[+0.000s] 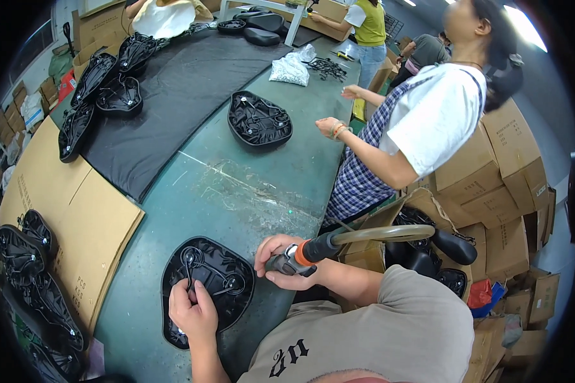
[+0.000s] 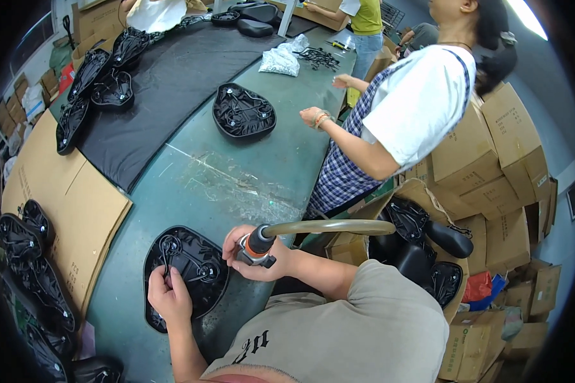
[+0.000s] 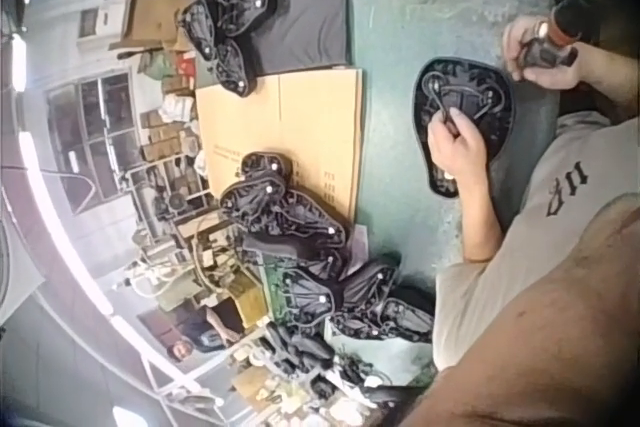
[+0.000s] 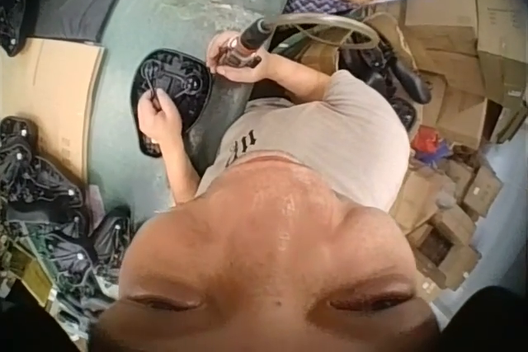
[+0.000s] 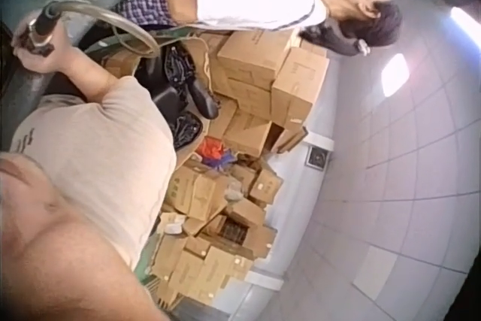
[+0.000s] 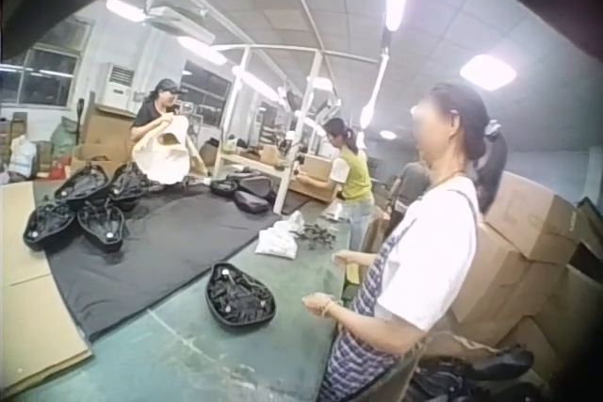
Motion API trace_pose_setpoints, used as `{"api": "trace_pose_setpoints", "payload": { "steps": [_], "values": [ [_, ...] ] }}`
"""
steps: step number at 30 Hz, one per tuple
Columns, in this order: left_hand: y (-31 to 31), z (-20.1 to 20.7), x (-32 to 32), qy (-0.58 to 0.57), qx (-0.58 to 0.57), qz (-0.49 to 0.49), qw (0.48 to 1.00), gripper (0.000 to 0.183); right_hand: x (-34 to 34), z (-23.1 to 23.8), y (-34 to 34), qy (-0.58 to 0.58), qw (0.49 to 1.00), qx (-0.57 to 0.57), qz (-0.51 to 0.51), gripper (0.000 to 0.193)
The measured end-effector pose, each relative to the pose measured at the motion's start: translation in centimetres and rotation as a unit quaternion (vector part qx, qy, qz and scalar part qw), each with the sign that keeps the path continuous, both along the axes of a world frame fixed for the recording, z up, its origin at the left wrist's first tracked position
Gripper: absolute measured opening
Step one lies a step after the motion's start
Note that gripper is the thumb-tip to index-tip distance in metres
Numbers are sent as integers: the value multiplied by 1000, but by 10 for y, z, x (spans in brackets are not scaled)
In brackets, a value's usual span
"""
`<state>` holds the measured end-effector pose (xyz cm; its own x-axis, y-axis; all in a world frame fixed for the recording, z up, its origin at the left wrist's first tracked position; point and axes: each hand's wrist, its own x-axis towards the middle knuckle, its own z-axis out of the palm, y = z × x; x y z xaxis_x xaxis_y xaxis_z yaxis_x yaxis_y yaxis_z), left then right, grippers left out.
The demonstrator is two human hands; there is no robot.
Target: The recorder is assembling bicycle seats at a factory workbench by aligning components and using a pneumatic screwdriver to fasten them.
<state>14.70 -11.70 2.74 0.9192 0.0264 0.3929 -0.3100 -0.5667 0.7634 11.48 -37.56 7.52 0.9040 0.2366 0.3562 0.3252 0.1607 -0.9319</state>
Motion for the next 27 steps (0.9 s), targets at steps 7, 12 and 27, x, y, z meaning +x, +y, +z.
{"api": "trace_pose_setpoints", "payload": {
  "steps": [7, 12, 27],
  "values": [
    [-7, -5, 16, -84, 1, -2, 996, 11, 0, -17, -16, 10, 999, -23, -21, 32],
    [9, -10, 10, -53, 27, 23, 998, 14, 8, 74, 30, -151, 982, 29, 105, 49],
    [13, -31, 7, -85, 21, 37, 995, 16, 17, 63, 52, -173, 973, -68, 140, 49]
  ]
}}
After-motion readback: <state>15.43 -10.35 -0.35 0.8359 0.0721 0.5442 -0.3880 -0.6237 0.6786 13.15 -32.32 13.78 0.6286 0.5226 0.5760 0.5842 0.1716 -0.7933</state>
